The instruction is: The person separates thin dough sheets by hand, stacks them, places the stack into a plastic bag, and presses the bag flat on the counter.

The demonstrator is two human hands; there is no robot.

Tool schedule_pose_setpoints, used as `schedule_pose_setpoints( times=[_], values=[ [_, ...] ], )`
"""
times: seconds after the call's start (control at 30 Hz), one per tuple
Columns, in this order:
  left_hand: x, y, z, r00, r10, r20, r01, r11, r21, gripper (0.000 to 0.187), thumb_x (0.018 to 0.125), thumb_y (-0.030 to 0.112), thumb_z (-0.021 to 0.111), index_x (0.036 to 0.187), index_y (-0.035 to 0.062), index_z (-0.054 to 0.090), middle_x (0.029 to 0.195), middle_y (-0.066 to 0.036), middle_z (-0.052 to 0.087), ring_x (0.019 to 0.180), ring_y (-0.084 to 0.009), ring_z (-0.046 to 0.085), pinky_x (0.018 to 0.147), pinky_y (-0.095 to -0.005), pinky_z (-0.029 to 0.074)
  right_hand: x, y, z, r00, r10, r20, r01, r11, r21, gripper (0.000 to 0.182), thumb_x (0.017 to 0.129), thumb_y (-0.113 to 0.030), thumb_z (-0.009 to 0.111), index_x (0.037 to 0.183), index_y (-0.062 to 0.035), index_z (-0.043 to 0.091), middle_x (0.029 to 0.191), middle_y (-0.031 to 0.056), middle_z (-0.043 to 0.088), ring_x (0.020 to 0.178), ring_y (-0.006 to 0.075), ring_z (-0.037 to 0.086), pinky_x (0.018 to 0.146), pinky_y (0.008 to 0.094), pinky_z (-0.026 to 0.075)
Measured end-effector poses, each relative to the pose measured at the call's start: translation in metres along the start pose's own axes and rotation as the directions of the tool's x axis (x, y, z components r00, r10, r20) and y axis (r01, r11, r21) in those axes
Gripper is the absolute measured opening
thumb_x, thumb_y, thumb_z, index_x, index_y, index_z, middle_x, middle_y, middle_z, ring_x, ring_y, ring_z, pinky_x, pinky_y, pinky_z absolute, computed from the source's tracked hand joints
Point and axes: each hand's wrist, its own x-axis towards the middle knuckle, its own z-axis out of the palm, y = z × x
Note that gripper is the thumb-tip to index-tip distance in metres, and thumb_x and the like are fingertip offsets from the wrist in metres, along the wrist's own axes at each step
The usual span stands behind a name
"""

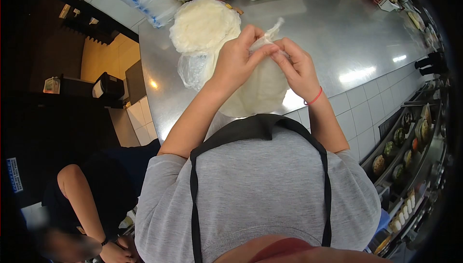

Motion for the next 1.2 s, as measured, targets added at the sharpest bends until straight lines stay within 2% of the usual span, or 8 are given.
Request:
schedule_pose_setpoints(
  times=[0.3, 0.37, 0.67, 0.73, 0.83, 1.0, 1.13, 1.2],
  values=[
    [0.002, -0.045, -0.014, 0.985, -0.154, -0.075, 0.123, 0.941, -0.314, 0.016, 0.082, 0.016, 0.064, 0.081, 0.0008, 0.061, 0.063, 0.001, 0.056, 0.058, -0.0039, 0.044, 0.052, -0.0213, 0.037, -0.002, 0.016, -0.036, 0.990, 0.123, -0.068, -0.112, 0.982, 0.155, 0.015, 0.089, -0.016, 0.053, 0.081, -0.0029, 0.053, 0.074, -0.0049, 0.051, 0.069, 0.0030, 0.043, 0.064, 0.0177, 0.037],
    [-0.002, -0.042, -0.011, 0.991, -0.134, -0.028, 0.118, 0.939, -0.322, 0.014, 0.083, 0.014, 0.062, 0.082, 0.0006, 0.061, 0.067, 0.003, 0.056, 0.062, -0.0026, 0.045, 0.055, -0.0189, 0.037, -0.001, 0.019, -0.043, 0.938, 0.328, 0.116, -0.347, 0.907, 0.241, 0.016, 0.088, -0.018, 0.055, 0.083, -0.0030, 0.053, 0.077, -0.0036, 0.052, 0.074, 0.0036, 0.046, 0.067, 0.0185, 0.039],
    [-0.011, -0.024, -0.001, 0.992, 0.104, 0.070, -0.082, 0.962, -0.260, 0.010, 0.087, 0.011, 0.058, 0.085, 0.0016, 0.061, 0.070, 0.006, 0.054, 0.062, -0.0008, 0.042, 0.055, -0.0159, 0.033, 0.010, 0.015, -0.011, 0.994, 0.096, -0.046, -0.095, 0.995, 0.018, 0.019, 0.088, -0.022, 0.058, 0.089, -0.0025, 0.058, 0.082, -0.0032, 0.058, 0.079, 0.0044, 0.050, 0.071, 0.0193, 0.042],
    [-0.011, -0.036, 0.000, 0.989, -0.044, -0.142, -0.015, 0.921, -0.390, 0.012, 0.089, 0.014, 0.056, 0.085, 0.0030, 0.057, 0.069, 0.008, 0.050, 0.062, -0.0011, 0.041, 0.056, -0.0151, 0.032, 0.013, 0.014, -0.017, 0.984, 0.168, -0.059, -0.162, 0.982, 0.094, 0.019, 0.088, -0.021, 0.057, 0.087, -0.0019, 0.059, 0.079, -0.0037, 0.058, 0.077, 0.0041, 0.050, 0.069, 0.0187, 0.042],
    [-0.013, -0.057, -0.006, 0.966, -0.238, -0.100, 0.173, 0.885, -0.432, 0.018, 0.090, 0.017, 0.053, 0.078, 0.0029, 0.051, 0.065, 0.005, 0.045, 0.063, -0.0035, 0.041, 0.057, -0.0193, 0.035, 0.018, 0.006, -0.026, 0.974, 0.167, -0.153, -0.130, 0.966, 0.224, 0.018, 0.089, -0.019, 0.056, 0.087, -0.0014, 0.060, 0.073, -0.0044, 0.058, 0.072, 0.0033, 0.050, 0.065, 0.0180, 0.041],
    [-0.001, -0.031, 0.006, 0.993, -0.109, -0.038, 0.054, 0.731, -0.680, 0.027, 0.087, 0.023, 0.059, 0.098, 0.0038, 0.043, 0.078, 0.003, 0.050, 0.070, -0.0072, 0.048, 0.066, -0.0198, 0.040, 0.016, -0.004, -0.021, 0.999, 0.043, 0.033, -0.047, 0.990, 0.135, 0.017, 0.089, -0.017, 0.055, 0.090, -0.0014, 0.062, 0.077, -0.0036, 0.058, 0.072, 0.0030, 0.048, 0.065, 0.0186, 0.041],
    [0.007, -0.010, 0.004, 0.930, -0.292, 0.221, 0.366, 0.763, -0.533, 0.031, 0.081, 0.019, 0.067, 0.097, 0.0046, 0.046, 0.074, 0.002, 0.053, 0.069, -0.0057, 0.048, 0.059, -0.0212, 0.040, 0.016, -0.004, -0.027, 0.994, -0.058, 0.092, 0.051, 0.996, 0.077, 0.016, 0.089, -0.016, 0.055, 0.090, -0.0012, 0.061, 0.079, -0.0035, 0.058, 0.073, 0.0034, 0.049, 0.065, 0.0184, 0.041],
    [0.010, -0.036, 0.014, 0.958, -0.235, 0.165, 0.286, 0.830, -0.479, 0.027, 0.081, 0.019, 0.067, 0.093, 0.0050, 0.047, 0.075, 0.002, 0.053, 0.069, -0.0046, 0.047, 0.059, -0.0203, 0.039, 0.015, 0.001, -0.038, 0.995, 0.096, 0.024, -0.098, 0.986, 0.136, 0.015, 0.089, -0.016, 0.054, 0.088, -0.0019, 0.059, 0.078, -0.0041, 0.056, 0.072, 0.0037, 0.048, 0.064, 0.0179, 0.041]
  ],
)
